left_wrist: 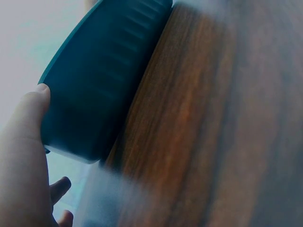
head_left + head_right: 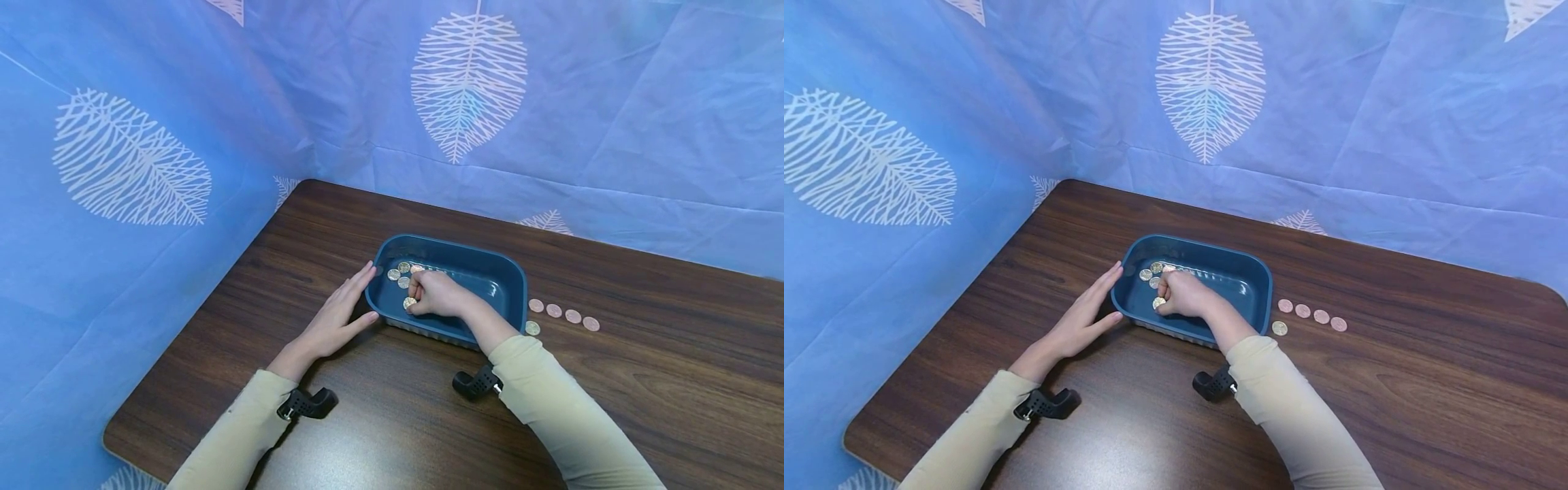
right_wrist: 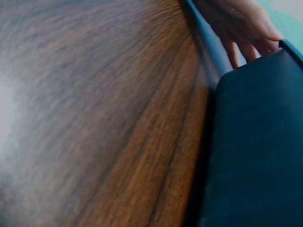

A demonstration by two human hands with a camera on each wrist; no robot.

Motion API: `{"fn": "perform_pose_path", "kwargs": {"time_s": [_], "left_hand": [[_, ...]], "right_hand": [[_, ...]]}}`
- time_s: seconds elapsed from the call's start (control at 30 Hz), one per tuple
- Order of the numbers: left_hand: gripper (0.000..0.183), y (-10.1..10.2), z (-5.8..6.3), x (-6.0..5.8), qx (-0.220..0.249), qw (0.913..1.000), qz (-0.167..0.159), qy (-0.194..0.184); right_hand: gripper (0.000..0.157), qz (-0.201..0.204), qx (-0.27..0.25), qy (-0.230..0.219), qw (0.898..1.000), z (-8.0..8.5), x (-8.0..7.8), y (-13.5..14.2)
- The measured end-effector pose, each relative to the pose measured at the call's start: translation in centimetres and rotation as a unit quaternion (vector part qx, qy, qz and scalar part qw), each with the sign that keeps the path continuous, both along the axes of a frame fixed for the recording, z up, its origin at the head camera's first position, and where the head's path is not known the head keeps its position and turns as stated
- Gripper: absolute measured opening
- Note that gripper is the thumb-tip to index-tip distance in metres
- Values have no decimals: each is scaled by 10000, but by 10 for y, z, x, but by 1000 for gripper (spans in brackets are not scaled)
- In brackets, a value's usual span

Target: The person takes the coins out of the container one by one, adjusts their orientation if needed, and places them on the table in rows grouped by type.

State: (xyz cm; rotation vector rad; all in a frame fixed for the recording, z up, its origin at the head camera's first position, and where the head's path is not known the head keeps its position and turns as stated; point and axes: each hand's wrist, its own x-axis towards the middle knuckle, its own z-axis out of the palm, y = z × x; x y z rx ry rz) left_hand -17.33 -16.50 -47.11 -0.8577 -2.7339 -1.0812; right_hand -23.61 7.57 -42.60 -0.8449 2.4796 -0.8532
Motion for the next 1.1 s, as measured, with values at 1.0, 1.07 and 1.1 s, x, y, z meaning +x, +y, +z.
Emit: {"fn": "perform_pose_path", "kwargs": {"time_s": [1.0,1.07,1.1], "left_hand": [[72,0,0,2,0,10000,-19,-12],[72,0,0,2,0,10000,-2,-8],[72,0,0,2,11,10000,0,-12]], "right_hand": [[14,-1555,-735,1075,9792,68,55,128],[15,-1831,-650,1251,9729,70,62,144],[15,-1946,-600,1321,9701,69,65,153]]}}
